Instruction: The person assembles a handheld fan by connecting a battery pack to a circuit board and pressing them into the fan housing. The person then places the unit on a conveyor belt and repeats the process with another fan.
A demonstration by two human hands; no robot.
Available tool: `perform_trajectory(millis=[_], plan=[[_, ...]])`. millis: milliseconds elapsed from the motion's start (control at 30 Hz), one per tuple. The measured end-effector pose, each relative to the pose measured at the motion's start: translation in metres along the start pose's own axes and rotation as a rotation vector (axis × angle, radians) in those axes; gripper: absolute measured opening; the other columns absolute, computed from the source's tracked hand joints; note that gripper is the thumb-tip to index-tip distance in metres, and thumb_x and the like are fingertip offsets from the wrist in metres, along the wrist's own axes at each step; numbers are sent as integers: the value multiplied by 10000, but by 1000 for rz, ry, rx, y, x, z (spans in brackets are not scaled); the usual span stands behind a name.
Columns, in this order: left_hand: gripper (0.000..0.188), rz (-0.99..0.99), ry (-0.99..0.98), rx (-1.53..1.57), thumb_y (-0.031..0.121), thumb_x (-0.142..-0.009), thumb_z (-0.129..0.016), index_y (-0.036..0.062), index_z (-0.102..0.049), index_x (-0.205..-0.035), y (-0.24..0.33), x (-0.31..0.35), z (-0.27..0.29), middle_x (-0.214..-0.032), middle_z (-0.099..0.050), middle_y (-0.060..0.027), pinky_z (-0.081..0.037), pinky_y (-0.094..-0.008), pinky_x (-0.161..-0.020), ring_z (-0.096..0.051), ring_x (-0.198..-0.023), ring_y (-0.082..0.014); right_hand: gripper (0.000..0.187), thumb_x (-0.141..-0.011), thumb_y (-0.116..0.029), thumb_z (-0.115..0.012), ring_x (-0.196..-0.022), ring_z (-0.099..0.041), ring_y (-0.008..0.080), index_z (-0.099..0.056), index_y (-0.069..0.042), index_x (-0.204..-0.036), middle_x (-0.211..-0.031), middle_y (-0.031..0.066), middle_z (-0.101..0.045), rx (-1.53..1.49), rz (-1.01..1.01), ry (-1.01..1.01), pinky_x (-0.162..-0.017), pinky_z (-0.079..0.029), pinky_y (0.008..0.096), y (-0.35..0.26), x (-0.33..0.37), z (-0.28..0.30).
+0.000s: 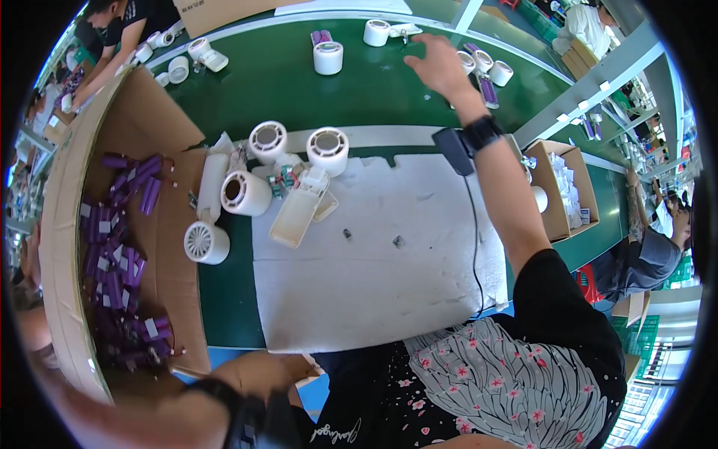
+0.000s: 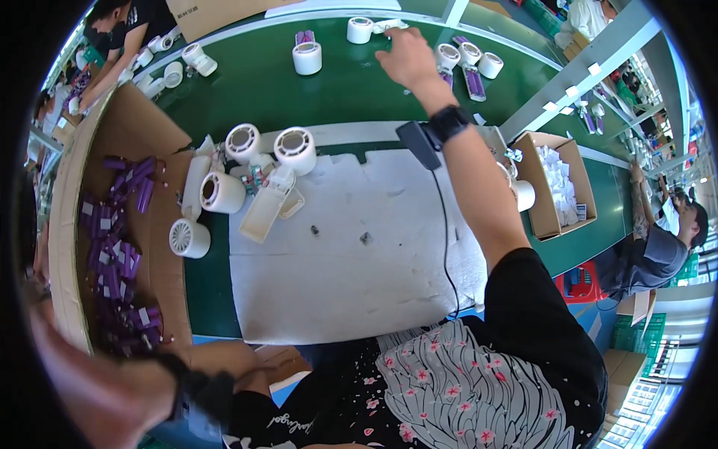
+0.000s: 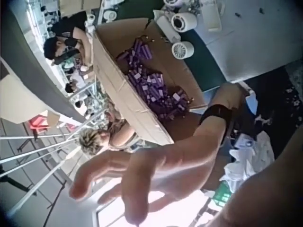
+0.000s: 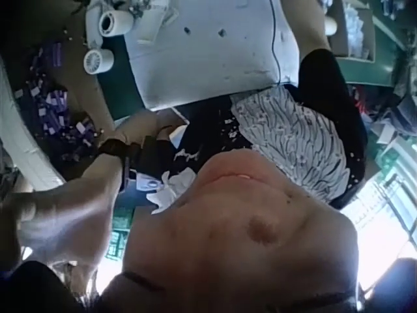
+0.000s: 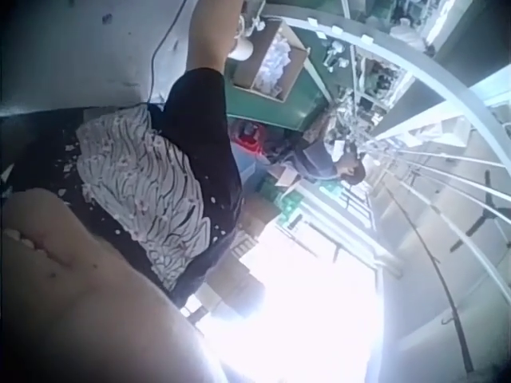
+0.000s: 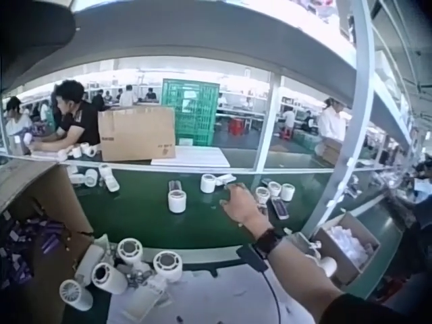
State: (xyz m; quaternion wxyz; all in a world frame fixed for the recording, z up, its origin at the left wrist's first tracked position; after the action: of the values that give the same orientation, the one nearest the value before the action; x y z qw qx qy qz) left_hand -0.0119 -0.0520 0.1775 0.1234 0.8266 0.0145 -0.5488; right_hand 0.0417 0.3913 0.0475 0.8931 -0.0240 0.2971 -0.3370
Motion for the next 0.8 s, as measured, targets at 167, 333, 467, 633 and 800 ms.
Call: perform_trajectory(millis=[167, 333, 467, 633, 800], plan=[[212, 99, 21, 49, 45, -847, -621, 18, -664, -1053, -14, 9, 7, -1050, -677, -101, -520, -259, -741, -645, -773, -152, 431, -761, -269, -706, -1107, -576, 370, -639, -94, -1150, -1193, 218, -582, 2, -150, -109, -964, -473, 419, 14, -18, -65], [204, 162, 63, 67, 84, -856, -606, 22, -666, -1041, -28, 23, 17, -1041, -679, -96, -519, -265, -753, -644, -784, -152, 434, -768, -227, -670, -1132, -562, 372, -620, -92, -1177, -1243, 198, -554, -71, -160, -74, -986, -461, 412, 28, -35, -86], [204, 193, 94, 77, 114, -864, -595, 26, -667, -1032, -33, 28, 25, -1034, -680, -92, -519, -269, -763, -644, -793, -152, 495, -764, -167, -618, -1175, -534, 372, -561, -68, -1246, -1302, 191, -525, 103, -50, -61, -1003, -447, 421, 70, -75, -110], [211, 183, 103, 83, 153, -873, -580, 30, -669, -1020, -27, 29, 35, -1024, -682, -87, -518, -274, -775, -643, -804, -152, 545, -774, -188, -599, -1229, -487, 374, -510, -46, -1292, -1356, 203, -484, 152, 5, -203, -1018, -430, 425, 116, -97, -151], [227, 180, 109, 66, 191, -882, -566, 34, -671, -1009, -24, 27, 35, -1015, -684, -82, -517, -279, -787, -642, -815, -153, 514, -789, -217, -593, -1271, -453, 350, -524, -70, -1277, -1364, 192, -475, 269, -236, -344, -1011, -425, 467, 97, -94, -141]])
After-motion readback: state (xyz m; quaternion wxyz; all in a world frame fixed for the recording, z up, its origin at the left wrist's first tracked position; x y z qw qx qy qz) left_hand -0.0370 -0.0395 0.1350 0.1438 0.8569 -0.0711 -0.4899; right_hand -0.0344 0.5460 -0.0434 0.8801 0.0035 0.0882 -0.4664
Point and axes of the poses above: each hand's wrist, its own x-axis away from the middle knuckle, its own z-axis out of the back of the hand, y = z × x, the point moved 7 cm from there along -x, towards the middle knuckle
